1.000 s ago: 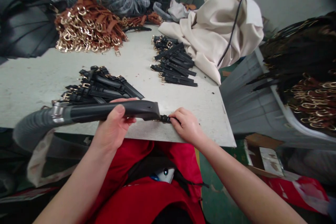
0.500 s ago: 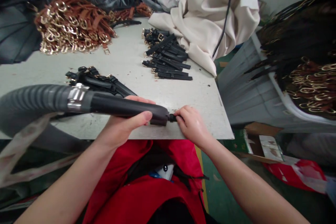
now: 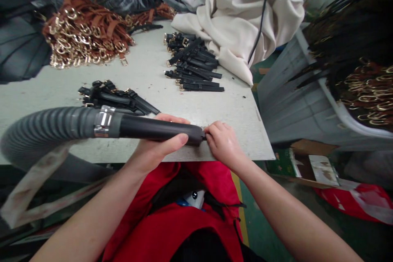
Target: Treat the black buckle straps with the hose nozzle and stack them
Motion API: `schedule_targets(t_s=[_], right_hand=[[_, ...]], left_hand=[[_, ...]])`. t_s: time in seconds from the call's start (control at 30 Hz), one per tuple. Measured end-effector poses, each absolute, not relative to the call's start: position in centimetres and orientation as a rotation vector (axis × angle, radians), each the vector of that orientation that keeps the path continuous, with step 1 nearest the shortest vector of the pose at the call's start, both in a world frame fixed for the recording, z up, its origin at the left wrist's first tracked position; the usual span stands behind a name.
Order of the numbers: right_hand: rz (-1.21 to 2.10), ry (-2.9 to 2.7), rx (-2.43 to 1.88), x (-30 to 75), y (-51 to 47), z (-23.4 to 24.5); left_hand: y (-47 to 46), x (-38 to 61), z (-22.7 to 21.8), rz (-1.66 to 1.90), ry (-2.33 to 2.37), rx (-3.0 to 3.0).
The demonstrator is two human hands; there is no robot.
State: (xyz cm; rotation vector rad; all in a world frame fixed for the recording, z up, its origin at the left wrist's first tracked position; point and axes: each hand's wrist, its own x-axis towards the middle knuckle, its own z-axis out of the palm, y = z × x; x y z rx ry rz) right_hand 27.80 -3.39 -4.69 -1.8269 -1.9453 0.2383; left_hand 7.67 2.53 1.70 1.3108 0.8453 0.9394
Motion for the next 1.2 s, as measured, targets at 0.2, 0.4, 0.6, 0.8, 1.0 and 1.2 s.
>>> schedule_targets(t_s=[0.2,0.4,0.6,0.8,1.0,1.2], right_hand=[[0.225,-1.939,-1.837,27.7,-3.4,-4.8],[0.252,-1.967,-1.787,28.2,-3.2,-4.5],[0.118,-2.152,-1.753,28.0,-3.8,-3.0],[0.279,-2.047,-1.543,27.9,-5.3,-4.1],[0.362,-1.935,-1.611,28.2,-4.5,-5.1],[0.377,-1.912,-1.662,27.9,-4.6,-4.8]], left_hand=[[2.8,4.5,2.8,1.104,0.954,1.081],[1.4,1.0,3.6,1.207,1.044,0.955],[0.3,0.7,3.2,1.179,1.011,0.827],[-0.1,1.9,3.0,1.176,0.968,0.97],[1.0,7.1,1.3,1.152,0.904,1.018],[2.2,7.2,2.0,1.02,0.898,1.163]])
